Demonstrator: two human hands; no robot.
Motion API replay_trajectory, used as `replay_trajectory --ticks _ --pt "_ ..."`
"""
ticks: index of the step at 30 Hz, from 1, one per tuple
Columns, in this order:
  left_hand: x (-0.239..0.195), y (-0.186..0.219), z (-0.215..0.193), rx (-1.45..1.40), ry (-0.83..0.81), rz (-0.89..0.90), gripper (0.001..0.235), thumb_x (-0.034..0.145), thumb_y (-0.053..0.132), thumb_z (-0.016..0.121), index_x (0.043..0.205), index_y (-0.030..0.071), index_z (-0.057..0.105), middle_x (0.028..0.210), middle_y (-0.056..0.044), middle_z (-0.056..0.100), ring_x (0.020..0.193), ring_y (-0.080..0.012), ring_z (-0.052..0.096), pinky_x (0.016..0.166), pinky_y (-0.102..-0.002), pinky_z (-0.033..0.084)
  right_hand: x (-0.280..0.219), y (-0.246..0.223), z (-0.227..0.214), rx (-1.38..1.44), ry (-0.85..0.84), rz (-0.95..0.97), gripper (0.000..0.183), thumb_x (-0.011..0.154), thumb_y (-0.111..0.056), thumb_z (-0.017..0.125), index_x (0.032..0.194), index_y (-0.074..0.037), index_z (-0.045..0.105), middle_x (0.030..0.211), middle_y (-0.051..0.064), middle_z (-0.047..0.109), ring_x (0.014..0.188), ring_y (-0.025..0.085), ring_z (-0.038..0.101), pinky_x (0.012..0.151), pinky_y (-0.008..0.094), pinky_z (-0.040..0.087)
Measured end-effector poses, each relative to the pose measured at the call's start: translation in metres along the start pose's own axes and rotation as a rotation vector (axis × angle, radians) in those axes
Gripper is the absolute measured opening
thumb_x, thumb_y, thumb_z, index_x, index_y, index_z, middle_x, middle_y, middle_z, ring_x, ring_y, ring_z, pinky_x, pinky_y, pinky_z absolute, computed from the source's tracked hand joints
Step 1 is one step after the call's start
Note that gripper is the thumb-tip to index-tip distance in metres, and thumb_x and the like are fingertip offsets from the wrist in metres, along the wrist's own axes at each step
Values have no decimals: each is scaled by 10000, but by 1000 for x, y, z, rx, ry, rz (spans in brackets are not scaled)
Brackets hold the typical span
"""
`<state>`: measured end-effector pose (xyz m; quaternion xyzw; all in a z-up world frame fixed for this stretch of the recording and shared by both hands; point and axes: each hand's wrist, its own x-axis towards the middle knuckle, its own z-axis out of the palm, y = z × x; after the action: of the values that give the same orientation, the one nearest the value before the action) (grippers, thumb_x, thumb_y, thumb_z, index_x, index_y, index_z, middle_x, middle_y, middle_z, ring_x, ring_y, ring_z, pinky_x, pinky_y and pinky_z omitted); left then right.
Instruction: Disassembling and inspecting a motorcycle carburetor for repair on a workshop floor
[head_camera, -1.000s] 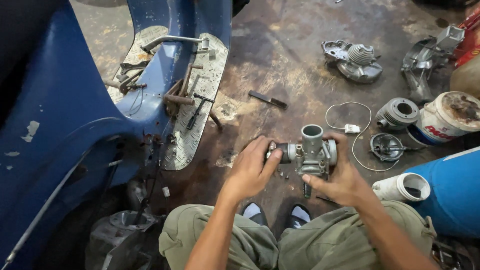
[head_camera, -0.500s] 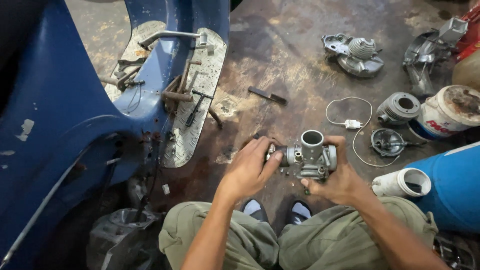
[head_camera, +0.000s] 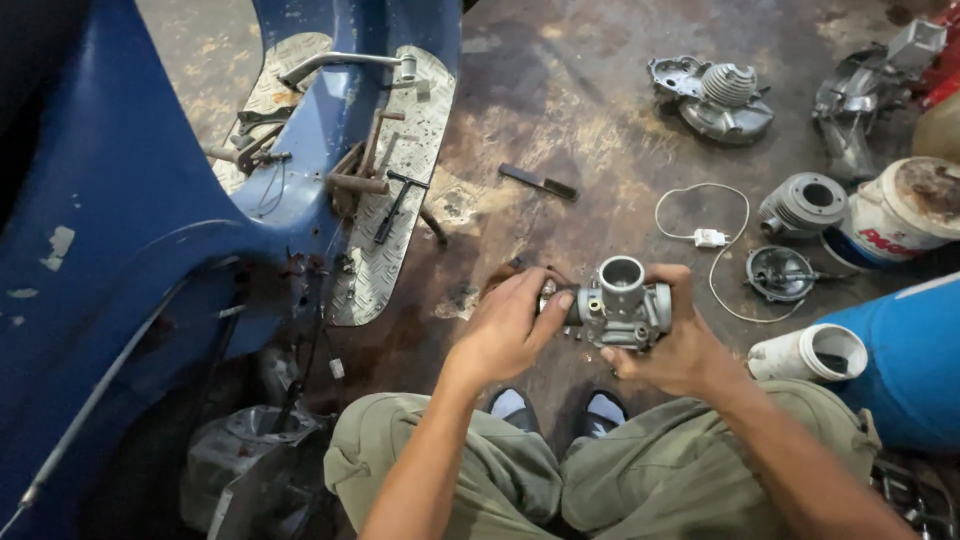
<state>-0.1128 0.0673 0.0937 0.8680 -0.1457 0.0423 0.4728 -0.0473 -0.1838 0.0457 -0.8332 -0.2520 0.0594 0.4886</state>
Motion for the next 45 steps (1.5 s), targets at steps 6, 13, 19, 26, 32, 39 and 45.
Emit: replay_trajectory --ticks 6,13,19,26,32,39,45 --pt "3 -12 10 99 74 44 360 1046 339 468 1121 8 589 936 -282 646 962 -532 640 814 -565 518 2 5 4 39 16 0 974 535 -193 933 1318 -130 357 1053 262 575 950 498 648 836 576 535" --pt "6 -17 17 209 84 28 389 1030 379 467 1097 10 574 910 -254 632 955 -499 644 815 -561 511 3 -5 7 104 -62 169 998 569 -226 924 1369 -168 331 1111 219 600 1028 414 638 891 534 520" --pt "5 -17 28 260 84 -18 400 1019 406 470 1065 19 556 885 -232 607 946 -472 644 797 -559 513 -1 -12 4 81 -93 286 987 582 -236 913 1369 -219 318 1060 236 639 975 430 671 832 554 529" --pt "7 -13 29 265 102 -29 408 1042 402 408 1027 18 546 870 -222 604 944 -472 639 787 -556 516 -2 -5 5 180 -70 252 988 606 -189 911 1387 -184 305 957 153 574 872 302 629 730 400 553" --pt "6 -5 27 282 10 -109 432 1043 400 382 1017 -1 539 893 -266 601 974 -502 623 814 -587 499 -1 17 16 370 -46 192 989 614 -70 865 1416 -165 295 979 114 598 872 234 627 726 349 592" --pt "12 -12 20 293 -91 -217 524 1022 492 303 1050 21 533 958 -261 638 1035 -489 627 844 -597 505 -4 36 28 281 -35 101 1015 575 -184 926 1386 -147 317 1020 133 583 943 235 594 773 386 561" --pt "7 -12 15 295 -172 -277 548 1019 447 285 1107 -29 543 1027 -322 650 1067 -533 612 869 -633 502 -7 30 36 298 -43 98 997 586 -64 892 1384 -145 299 951 89 578 880 201 623 744 323 566"
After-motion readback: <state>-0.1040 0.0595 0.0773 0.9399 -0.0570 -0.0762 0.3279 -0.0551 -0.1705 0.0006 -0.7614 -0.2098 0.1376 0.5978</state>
